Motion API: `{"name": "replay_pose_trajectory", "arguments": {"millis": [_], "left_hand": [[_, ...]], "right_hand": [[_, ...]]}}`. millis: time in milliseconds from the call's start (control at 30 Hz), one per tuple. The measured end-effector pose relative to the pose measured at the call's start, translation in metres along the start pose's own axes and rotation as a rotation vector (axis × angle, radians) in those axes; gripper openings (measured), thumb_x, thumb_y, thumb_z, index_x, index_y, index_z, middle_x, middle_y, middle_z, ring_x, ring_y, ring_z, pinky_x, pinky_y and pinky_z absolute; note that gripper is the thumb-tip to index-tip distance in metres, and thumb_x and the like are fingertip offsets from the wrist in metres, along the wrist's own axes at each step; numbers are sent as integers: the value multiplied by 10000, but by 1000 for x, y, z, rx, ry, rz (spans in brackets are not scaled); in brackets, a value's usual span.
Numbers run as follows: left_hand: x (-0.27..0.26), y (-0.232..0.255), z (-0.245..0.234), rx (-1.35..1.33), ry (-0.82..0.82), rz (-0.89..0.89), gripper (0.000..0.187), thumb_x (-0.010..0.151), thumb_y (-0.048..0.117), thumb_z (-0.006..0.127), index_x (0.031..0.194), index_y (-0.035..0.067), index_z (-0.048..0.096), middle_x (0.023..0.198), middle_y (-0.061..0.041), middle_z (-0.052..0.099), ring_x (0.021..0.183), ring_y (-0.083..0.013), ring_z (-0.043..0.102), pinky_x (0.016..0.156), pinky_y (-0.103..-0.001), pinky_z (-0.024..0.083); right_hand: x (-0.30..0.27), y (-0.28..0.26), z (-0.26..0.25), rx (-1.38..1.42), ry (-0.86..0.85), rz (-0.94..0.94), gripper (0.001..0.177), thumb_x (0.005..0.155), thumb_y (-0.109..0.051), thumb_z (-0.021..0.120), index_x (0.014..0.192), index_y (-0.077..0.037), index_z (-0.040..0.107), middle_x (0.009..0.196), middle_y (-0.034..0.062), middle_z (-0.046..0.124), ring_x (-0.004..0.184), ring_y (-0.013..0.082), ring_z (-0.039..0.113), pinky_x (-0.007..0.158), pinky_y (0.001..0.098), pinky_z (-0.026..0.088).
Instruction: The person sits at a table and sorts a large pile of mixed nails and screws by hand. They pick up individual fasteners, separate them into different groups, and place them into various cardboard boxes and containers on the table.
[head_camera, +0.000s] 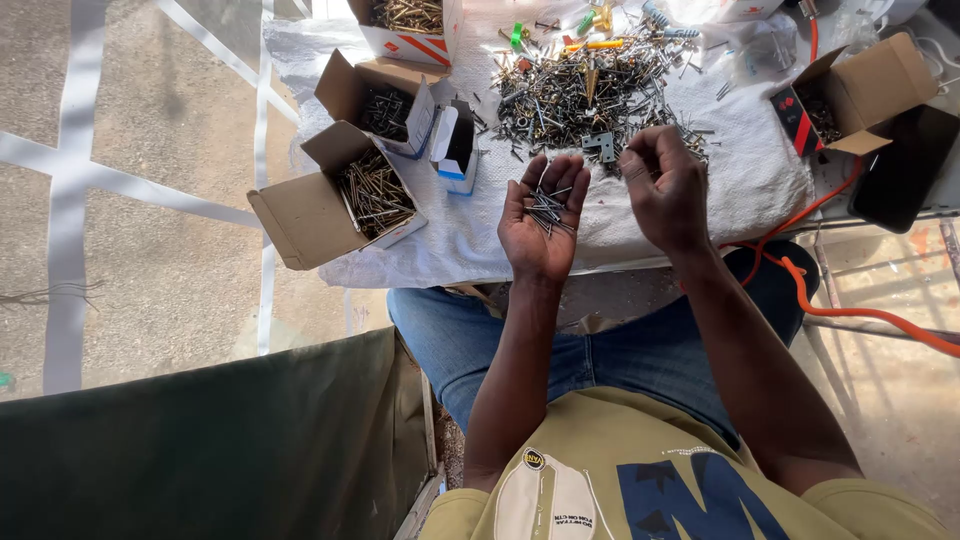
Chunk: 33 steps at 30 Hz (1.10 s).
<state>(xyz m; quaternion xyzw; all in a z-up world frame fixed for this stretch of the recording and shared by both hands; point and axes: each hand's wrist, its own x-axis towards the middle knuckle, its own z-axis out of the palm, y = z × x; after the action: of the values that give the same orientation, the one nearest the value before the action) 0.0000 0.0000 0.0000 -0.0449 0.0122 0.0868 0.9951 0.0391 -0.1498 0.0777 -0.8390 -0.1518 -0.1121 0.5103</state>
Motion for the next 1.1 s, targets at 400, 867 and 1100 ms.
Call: {"name": "replay_pose_trajectory", "arguments": {"millis": [400, 867, 1100], "left_hand": [[70, -12, 183, 818, 114, 48, 498, 1033, 458, 547, 656, 133, 525, 482, -23, 353, 364, -109, 338, 353, -210, 198], [377, 30, 138, 2763, -167, 776, 526, 1023, 529, 434, 734, 105, 554, 654, -139, 694, 639, -419, 657, 554, -529, 437], [437, 93, 54, 3229, -74, 168, 419, 959, 545, 588, 924, 159, 747, 962, -144, 711, 954, -411, 731, 833, -577, 570]], "right_hand": [[2, 54, -10, -303, 304, -192, 174, 1017, -173, 755, 1093, -40, 672, 809, 82, 609, 659, 286, 623, 671, 409, 522], [8, 47, -21, -320, 270, -78, 123, 996, -188, 712, 939, -87, 673, 857, 76, 635, 791, 297, 620, 722, 411, 505], [11, 60, -17, -333, 339, -169, 140, 976, -219, 732, 863, -148, 690, 735, 22, 587, 738, 244, 678, 717, 335, 561]]}}
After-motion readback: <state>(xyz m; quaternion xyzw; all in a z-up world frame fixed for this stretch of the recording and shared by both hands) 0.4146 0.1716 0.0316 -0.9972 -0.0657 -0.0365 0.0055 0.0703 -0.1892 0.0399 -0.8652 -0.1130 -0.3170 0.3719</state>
